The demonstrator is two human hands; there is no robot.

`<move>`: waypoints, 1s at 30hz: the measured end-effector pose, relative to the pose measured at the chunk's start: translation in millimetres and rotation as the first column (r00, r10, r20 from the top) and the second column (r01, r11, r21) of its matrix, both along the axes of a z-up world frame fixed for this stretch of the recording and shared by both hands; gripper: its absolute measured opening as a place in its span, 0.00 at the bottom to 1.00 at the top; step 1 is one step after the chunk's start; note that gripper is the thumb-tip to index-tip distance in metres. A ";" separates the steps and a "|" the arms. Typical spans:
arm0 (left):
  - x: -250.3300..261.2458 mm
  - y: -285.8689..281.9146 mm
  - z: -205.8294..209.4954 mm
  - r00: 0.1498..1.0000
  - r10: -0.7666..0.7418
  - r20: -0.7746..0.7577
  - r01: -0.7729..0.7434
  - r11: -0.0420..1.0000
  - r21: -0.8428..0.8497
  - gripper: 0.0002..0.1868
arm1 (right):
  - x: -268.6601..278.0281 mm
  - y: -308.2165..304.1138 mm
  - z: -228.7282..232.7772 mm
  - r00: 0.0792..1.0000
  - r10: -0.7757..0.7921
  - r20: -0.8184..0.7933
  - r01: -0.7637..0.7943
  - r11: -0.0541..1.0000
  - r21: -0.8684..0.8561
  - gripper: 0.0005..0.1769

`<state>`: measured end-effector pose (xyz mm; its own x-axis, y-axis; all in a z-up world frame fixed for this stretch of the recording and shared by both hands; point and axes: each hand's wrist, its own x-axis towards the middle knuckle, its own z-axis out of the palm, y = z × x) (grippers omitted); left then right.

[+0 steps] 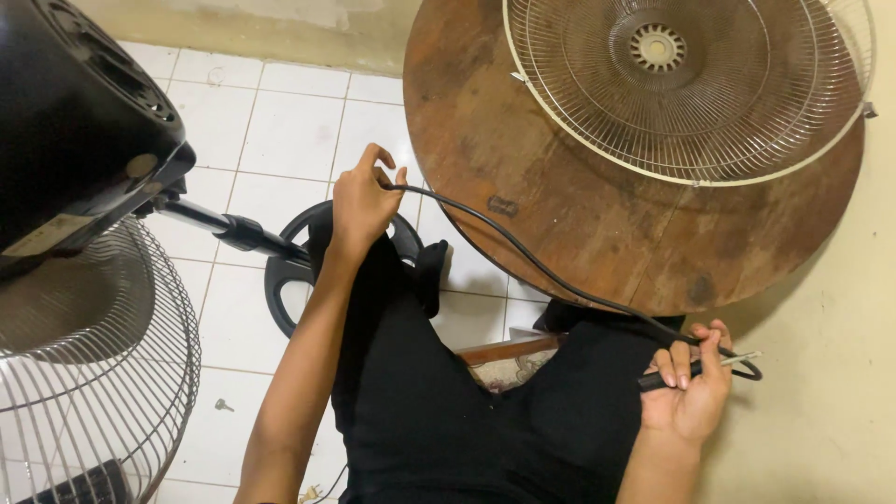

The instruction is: The person uses a screwdriver to open a white electrical plug and then a black control box attached to a fan. They remove screws, open the housings, and expose internal wiring and a circuit board.

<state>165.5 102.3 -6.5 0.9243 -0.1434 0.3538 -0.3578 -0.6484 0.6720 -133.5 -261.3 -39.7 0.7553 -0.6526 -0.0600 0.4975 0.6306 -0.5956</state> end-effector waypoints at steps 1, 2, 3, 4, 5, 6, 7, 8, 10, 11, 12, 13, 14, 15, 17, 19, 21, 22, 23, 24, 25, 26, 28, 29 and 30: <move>4.5 1.3 2.0 1.000 0.030 -0.010 -0.030 0.998 -0.047 0.13 | 1.0 2.8 -1.9 1.000 -0.002 0.004 0.002 1.000 0.007 0.07; 9.6 1.8 6.1 0.998 0.061 -0.018 -0.063 0.994 -0.094 0.13 | 3.6 6.5 -3.7 1.000 -0.001 0.009 0.001 1.000 0.014 0.07; 13.0 1.8 11.4 0.995 0.092 -0.028 -0.095 0.985 -0.141 0.14 | 6.0 9.9 -4.4 1.000 -0.001 0.015 0.001 1.000 0.022 0.07; 16.3 0.7 18.1 0.994 0.102 0.043 -0.093 0.979 -0.180 0.14 | 8.7 13.3 -4.5 1.000 0.007 0.015 -0.008 0.999 0.035 0.07; 18.6 -1.1 25.6 0.987 0.114 0.114 -0.087 0.972 -0.218 0.15 | 10.7 16.6 -4.2 1.000 0.015 0.015 -0.016 0.999 0.048 0.07; 20.0 -5.1 33.4 0.976 0.124 0.181 -0.074 0.963 -0.258 0.17 | 11.1 18.8 -3.0 1.000 0.019 0.013 -0.020 0.998 0.058 0.07; 21.6 -8.9 42.5 0.960 0.130 0.247 -0.056 0.957 -0.286 0.15 | 11.2 21.9 -2.4 1.000 0.013 -0.002 -0.013 0.999 0.053 0.07; 22.9 -12.5 52.6 0.940 0.135 0.312 -0.033 0.950 -0.312 0.14 | 10.6 25.3 -2.0 1.000 0.006 -0.016 -0.005 0.999 0.049 0.07; 19.4 -21.1 72.7 0.903 0.139 0.406 0.010 0.939 -0.343 0.10 | 9.6 27.4 0.2 0.999 -0.008 -0.043 0.009 0.999 0.032 0.08; 16.1 -28.0 82.7 0.890 0.136 0.436 0.028 0.937 -0.349 0.08 | 8.4 26.0 1.9 0.998 -0.013 -0.056 0.014 1.000 0.019 0.08; 11.8 -35.1 92.6 0.876 0.133 0.464 0.047 0.934 -0.355 0.06 | 7.3 23.9 3.1 0.997 -0.021 -0.070 0.021 1.000 0.006 0.09; 5.9 -41.0 102.1 0.876 0.120 0.467 0.062 0.932 -0.357 0.05 | 7.0 21.8 3.4 0.997 -0.010 -0.078 0.012 1.000 0.017 0.08; -1.3 -48.3 110.8 0.876 0.105 0.470 0.083 0.929 -0.361 0.04 | 5.6 18.3 4.1 0.996 -0.005 -0.086 0.008 1.000 0.025 0.08; -9.0 -55.6 119.3 0.877 0.089 0.473 0.103 0.925 -0.365 0.03 | 4.3 15.1 4.1 0.996 0.000 -0.094 0.003 0.999 0.033 0.08; -24.1 -71.7 135.9 0.867 0.046 0.497 0.170 0.908 -0.382 0.03 | 0.9 8.7 3.3 0.992 0.000 -0.126 0.006 0.999 0.047 0.10; -38.9 -83.8 150.9 0.837 0.009 0.547 0.232 0.900 -0.369 0.04 | -2.0 3.8 2.5 0.989 0.014 -0.146 -0.004 0.998 0.070 0.12; -50.5 -93.4 164.3 0.791 -0.021 0.611 0.280 0.901 -0.332 0.05 | -3.6 0.1 2.0 0.988 0.041 -0.151 -0.026 0.994 0.102 0.13; -54.6 -97.4 170.7 0.769 -0.031 0.638 0.297 0.901 -0.315 0.05 | -3.7 -0.9 2.2 0.986 0.045 -0.162 -0.030 0.995 0.093 0.14; -57.5 -101.1 176.8 0.753 -0.031 0.657 0.303 0.903 -0.304 0.05 | -4.0 -1.5 2.8 0.984 0.049 -0.173 -0.035 0.996 0.085 0.14; -59.5 -103.9 182.2 0.738 -0.037 0.674 0.308 0.907 -0.287 0.05 | -4.6 -0.9 3.4 0.982 0.053 -0.184 -0.039 0.996 0.078 0.14; -61.3 -106.0 187.0 0.722 -0.043 0.691 0.313 0.910 -0.271 0.04 | -5.1 -0.7 4.8 0.978 0.068 -0.196 -0.051 0.995 0.089 0.15; -62.3 -108.1 191.8 0.706 -0.054 0.706 0.317 0.915 -0.248 0.04 | -5.9 -0.4 6.9 0.975 0.081 -0.207 -0.062 0.993 0.100 0.16; -63.2 -114.1 201.3 0.673 -0.067 0.737 0.327 0.920 -0.216 0.05 | -9.0 1.9 12.1 0.967 0.109 -0.232 -0.086 0.990 0.108 0.19; -62.8 -118.2 206.5 0.654 -0.068 0.753 0.333 0.920 -0.206 0.05 | -10.9 3.9 14.6 0.961 0.123 -0.247 -0.100 0.989 0.104 0.20; -63.6 -122.0 211.5 0.632 -0.067 0.772 0.334 0.922 -0.194 0.05 | -12.0 5.1 17.3 0.956 0.137 -0.259 -0.115 0.989 0.098 0.22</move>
<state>101.9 -19.7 204.9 0.2893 -0.0598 0.9554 -0.9126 -0.3185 0.2564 -145.5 -256.2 -22.4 0.7810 -0.5378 -0.3176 0.2424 0.7296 -0.6395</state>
